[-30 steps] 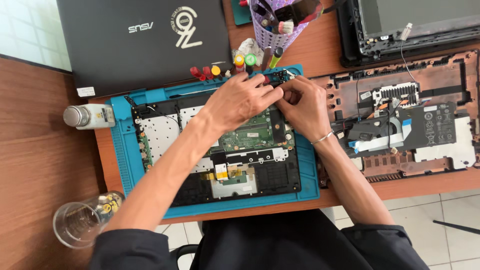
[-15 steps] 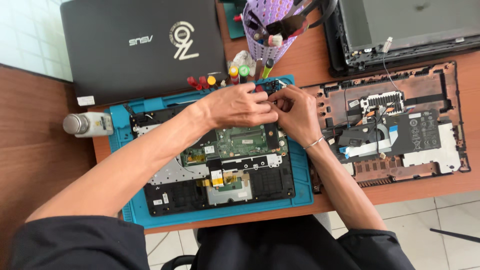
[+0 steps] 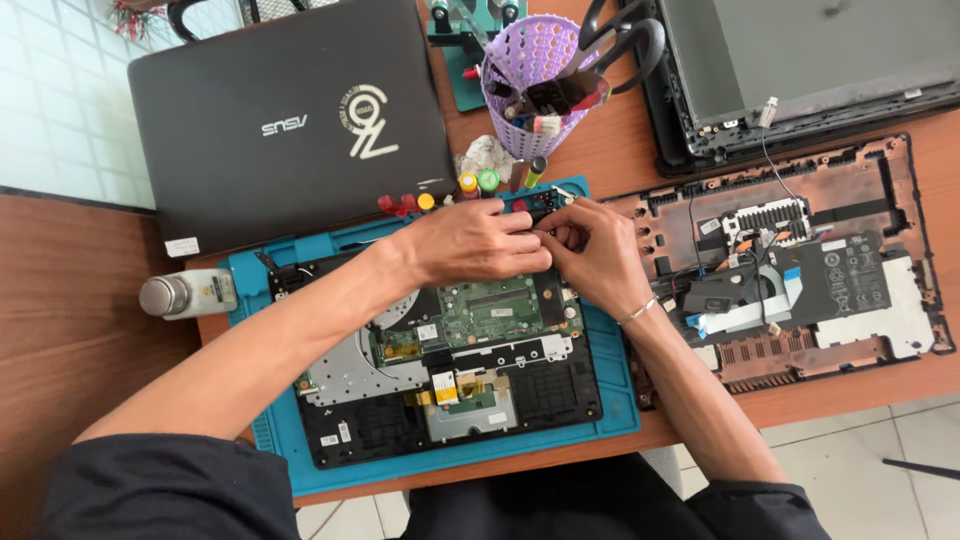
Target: The person uses a screwdriver to remove screws and internal components from a laptop chassis, then handles a separate display panel.
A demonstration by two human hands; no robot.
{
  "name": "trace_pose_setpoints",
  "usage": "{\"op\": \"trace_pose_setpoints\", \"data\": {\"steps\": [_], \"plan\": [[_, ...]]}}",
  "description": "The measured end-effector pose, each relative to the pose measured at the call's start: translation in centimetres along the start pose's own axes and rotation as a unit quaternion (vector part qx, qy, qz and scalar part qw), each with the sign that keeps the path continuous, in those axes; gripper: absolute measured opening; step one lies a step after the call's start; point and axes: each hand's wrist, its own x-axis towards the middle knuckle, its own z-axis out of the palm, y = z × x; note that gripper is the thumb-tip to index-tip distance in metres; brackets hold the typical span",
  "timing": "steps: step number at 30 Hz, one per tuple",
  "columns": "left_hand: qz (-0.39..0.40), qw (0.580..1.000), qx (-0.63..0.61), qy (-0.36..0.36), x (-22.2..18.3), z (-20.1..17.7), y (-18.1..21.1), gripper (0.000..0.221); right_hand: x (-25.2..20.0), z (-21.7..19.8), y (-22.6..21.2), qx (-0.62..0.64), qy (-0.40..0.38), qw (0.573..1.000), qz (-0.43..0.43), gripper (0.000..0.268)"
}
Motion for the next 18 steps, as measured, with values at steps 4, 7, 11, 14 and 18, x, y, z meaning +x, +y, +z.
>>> {"op": "trace_pose_setpoints", "data": {"steps": [4,7,11,14,18], "plan": [[-0.007,1.000,-0.017,0.019,0.0,0.1,-0.3,0.012,0.1,-0.1,0.0,0.007,-0.007,1.000,0.009,0.009],[-0.019,0.999,-0.043,0.023,0.0,0.1,-0.3,0.015,0.2,-0.2,-0.1,0.003,-0.010,1.000,0.011,0.009],[-0.036,0.995,-0.088,0.003,0.1,0.5,-0.3,0.014,0.1,-0.5,-0.3,-0.007,-0.004,1.000,0.003,0.010],[-0.039,0.995,-0.095,-0.008,0.1,0.8,-0.2,0.014,0.1,-1.1,-0.5,-0.016,-0.017,1.000,0.000,0.012],[-0.049,0.996,-0.079,0.000,-0.2,0.8,0.2,0.016,0.3,-1.6,-0.3,-0.025,-0.041,0.999,-0.006,0.014]]}}
